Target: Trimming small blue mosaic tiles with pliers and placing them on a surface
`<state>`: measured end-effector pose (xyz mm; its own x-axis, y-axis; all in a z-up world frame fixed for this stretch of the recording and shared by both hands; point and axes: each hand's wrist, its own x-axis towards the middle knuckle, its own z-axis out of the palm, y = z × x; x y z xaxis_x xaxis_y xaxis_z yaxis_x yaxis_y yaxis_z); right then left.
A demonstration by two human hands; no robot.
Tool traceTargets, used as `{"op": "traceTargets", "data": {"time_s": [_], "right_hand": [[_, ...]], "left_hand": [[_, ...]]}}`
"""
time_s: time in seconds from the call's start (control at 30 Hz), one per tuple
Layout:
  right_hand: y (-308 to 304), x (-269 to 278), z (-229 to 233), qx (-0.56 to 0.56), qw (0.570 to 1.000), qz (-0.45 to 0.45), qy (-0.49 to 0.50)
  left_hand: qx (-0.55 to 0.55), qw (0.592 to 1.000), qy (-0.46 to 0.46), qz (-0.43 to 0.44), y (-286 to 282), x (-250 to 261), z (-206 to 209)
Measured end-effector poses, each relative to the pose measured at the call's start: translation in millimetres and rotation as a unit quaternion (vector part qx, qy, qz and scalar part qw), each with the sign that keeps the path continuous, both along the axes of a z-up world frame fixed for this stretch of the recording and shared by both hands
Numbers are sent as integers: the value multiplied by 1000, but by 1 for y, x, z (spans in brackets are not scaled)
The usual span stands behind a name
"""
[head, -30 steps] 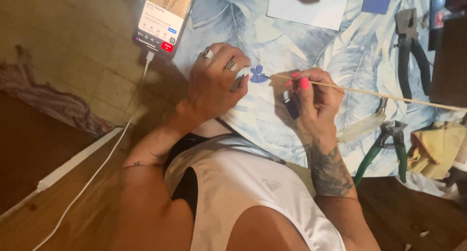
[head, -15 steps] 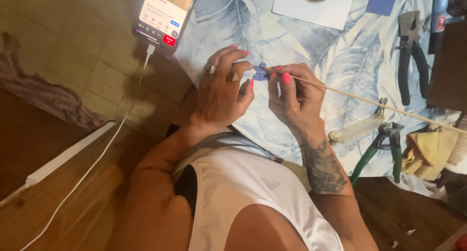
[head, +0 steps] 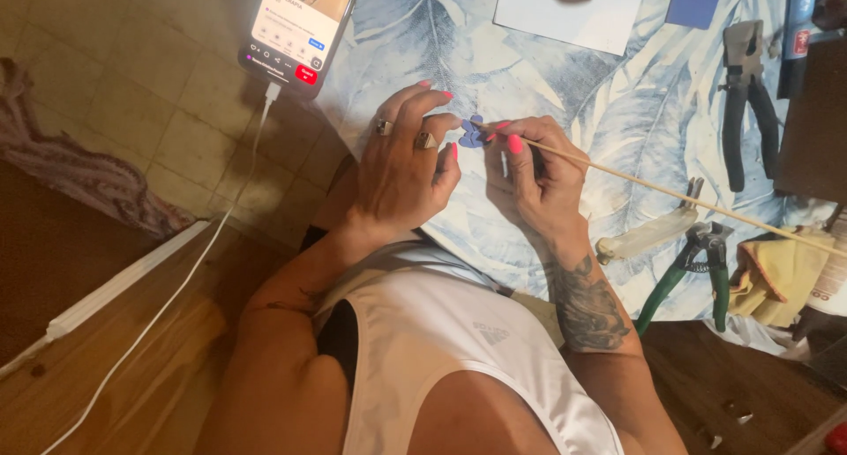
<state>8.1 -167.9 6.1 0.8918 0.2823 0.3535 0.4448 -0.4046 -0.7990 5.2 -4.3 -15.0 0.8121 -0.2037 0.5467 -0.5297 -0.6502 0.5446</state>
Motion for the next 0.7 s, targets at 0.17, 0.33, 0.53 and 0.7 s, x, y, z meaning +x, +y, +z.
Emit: {"op": "traceTargets", "data": {"time_s": [0.17,0.33,0.53,0.7], "right_hand": [[-3,-1,-5,-1,1000,2,-1],[-3,-1,-5,-2,1000,1,-6],[-2,-1,-2,-8,1000,1,-6],[-1,0,-3,-4,1000,1,-9]], "left_hand": [[-3,1000,2,2,-1,-1,-2],[-2,1000,6,6,-2,-1,-2],[-9,1000,11,-1,-1,-1,0],[-5,1000,8,2,-1,-1,0]]}}
